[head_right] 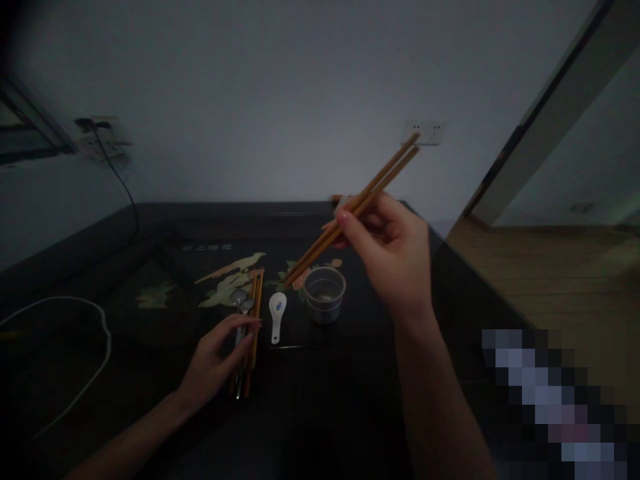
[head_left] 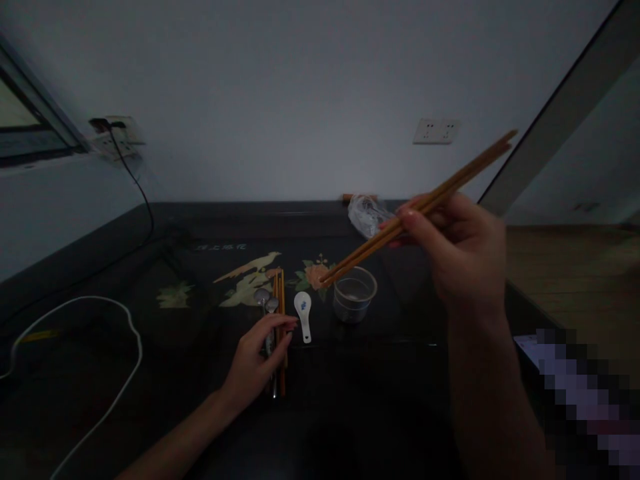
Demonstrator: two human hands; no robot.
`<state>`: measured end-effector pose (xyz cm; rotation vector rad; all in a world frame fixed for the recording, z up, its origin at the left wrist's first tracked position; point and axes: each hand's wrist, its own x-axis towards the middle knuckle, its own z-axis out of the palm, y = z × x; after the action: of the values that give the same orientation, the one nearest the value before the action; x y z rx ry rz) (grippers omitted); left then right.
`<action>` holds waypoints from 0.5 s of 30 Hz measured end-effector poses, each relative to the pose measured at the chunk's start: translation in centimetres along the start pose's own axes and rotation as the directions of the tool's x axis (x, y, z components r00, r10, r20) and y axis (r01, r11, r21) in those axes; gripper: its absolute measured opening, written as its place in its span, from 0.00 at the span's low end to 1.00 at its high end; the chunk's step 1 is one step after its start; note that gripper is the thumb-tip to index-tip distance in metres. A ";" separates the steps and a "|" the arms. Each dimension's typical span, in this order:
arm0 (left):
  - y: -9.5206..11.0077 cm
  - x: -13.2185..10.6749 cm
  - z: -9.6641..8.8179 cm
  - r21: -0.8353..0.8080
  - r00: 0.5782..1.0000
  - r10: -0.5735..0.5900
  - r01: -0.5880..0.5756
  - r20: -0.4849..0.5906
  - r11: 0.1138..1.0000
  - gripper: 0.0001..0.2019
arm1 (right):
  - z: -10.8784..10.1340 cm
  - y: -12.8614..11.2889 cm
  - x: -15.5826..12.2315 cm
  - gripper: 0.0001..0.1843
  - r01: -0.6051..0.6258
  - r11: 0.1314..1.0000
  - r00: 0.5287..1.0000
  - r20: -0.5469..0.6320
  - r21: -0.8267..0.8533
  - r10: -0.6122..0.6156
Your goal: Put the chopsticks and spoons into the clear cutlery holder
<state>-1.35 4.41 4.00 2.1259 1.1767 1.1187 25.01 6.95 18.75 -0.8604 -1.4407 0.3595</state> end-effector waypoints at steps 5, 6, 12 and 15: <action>2.2 3.1 1.0 0.025 0.992 0.055 -0.058 0.114 0.998 0.13 | -1.8 1.0 0.8 0.04 0.055 0.981 0.991 -0.114 -0.188 -0.077; 2.4 4.0 1.6 0.035 0.991 0.027 -0.032 0.129 0.999 0.16 | -1.8 1.3 0.9 0.04 0.047 0.968 0.996 -0.064 -0.245 -0.065; 1.4 8.6 5.8 -0.051 0.971 -0.034 0.048 0.238 0.998 0.36 | -0.4 3.8 1.1 0.03 -0.015 0.915 0.976 0.194 -0.404 0.102; 1.6 9.6 6.8 -0.154 0.953 -0.025 0.075 0.301 0.985 0.37 | 0.2 4.9 1.1 0.04 -0.079 0.911 0.947 0.255 -0.404 0.195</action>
<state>7.93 11.69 5.42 2.0385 0.9583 0.8052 26.29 11.06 16.13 -1.2797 -1.7635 0.3192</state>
